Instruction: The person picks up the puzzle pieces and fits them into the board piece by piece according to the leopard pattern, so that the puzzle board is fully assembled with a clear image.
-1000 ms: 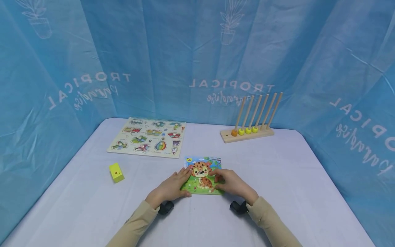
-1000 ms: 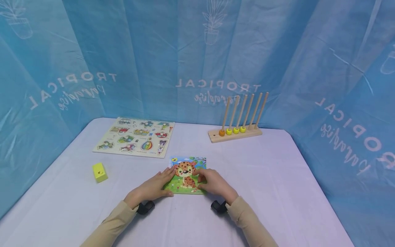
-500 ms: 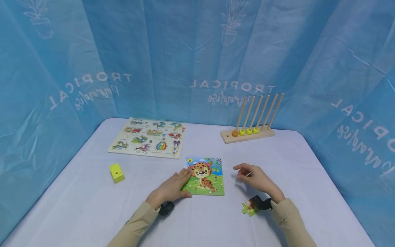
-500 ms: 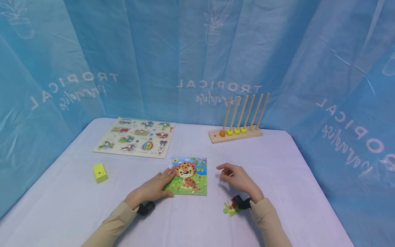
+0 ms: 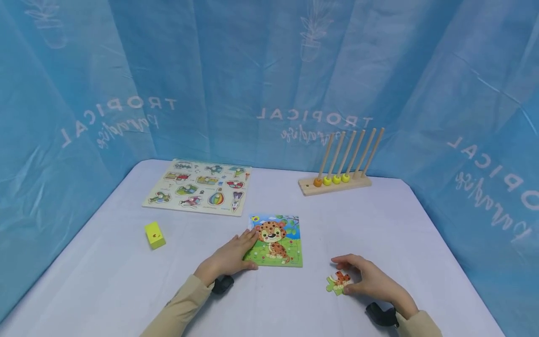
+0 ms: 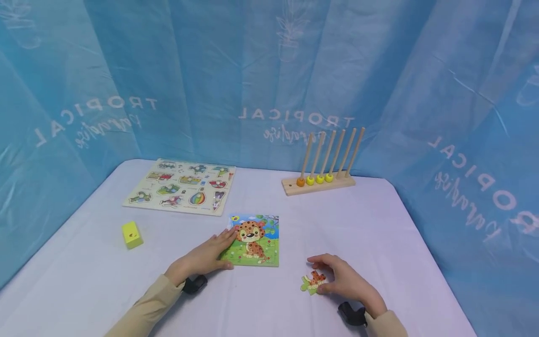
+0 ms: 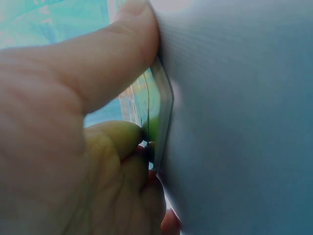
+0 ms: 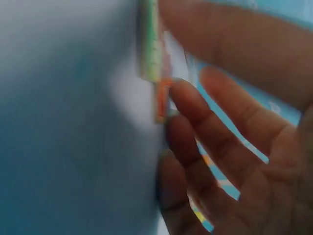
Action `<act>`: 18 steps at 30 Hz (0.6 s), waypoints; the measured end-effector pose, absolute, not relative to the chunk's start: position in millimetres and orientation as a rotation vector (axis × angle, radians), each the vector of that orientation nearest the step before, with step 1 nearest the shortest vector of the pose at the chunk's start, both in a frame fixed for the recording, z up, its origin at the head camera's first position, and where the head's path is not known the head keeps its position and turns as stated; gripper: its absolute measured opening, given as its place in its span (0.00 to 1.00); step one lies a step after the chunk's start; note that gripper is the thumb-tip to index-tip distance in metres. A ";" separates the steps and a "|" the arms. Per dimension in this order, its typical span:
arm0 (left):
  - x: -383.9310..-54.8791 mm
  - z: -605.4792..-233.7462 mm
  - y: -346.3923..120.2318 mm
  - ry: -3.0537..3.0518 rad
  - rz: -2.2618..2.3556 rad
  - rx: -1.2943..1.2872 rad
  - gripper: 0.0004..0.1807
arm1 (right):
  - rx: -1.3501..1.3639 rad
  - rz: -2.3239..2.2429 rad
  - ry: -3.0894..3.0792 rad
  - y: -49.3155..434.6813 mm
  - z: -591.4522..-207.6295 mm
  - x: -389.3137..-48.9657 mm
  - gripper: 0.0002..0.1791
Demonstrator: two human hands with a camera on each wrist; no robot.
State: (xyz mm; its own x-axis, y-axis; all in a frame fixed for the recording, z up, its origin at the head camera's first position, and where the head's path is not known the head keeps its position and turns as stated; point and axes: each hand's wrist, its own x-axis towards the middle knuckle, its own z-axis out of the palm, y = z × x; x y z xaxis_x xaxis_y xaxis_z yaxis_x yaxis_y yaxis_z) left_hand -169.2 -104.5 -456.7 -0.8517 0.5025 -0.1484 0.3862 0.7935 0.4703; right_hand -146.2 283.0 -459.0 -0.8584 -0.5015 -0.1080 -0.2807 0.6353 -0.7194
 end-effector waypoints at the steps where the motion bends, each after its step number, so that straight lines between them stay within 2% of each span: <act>1: -169.0 -456.1 -105.5 2.721 0.631 0.685 0.47 | -0.665 -1.033 2.580 281.7 -459.0 -148.5 0.33; 5: -168.8 -453.6 -108.9 2.733 0.644 0.685 0.47 | -0.713 -0.973 2.615 270.9 -456.3 -171.5 0.26; 11: -168.3 -452.9 -110.9 2.749 0.660 0.708 0.46 | -0.436 -0.939 2.689 243.2 -457.1 -226.2 0.18; 15: -168.3 -456.1 -108.5 2.726 0.663 0.736 0.46 | -0.270 -0.980 2.773 228.7 -464.8 -247.5 0.18; 18: -169.3 -456.7 -108.6 2.724 0.659 0.732 0.47 | -0.263 -1.068 2.755 221.5 -466.3 -250.8 0.19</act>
State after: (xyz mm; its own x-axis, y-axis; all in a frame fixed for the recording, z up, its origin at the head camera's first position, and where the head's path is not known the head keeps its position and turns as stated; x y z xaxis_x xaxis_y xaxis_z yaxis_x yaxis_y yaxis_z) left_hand -169.3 -108.6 -456.7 -0.8442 0.5236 -0.1149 0.4133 0.7722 0.4826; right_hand -250.8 221.5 -466.3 -0.9691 -0.2261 -0.0991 -0.1002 0.7273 -0.6790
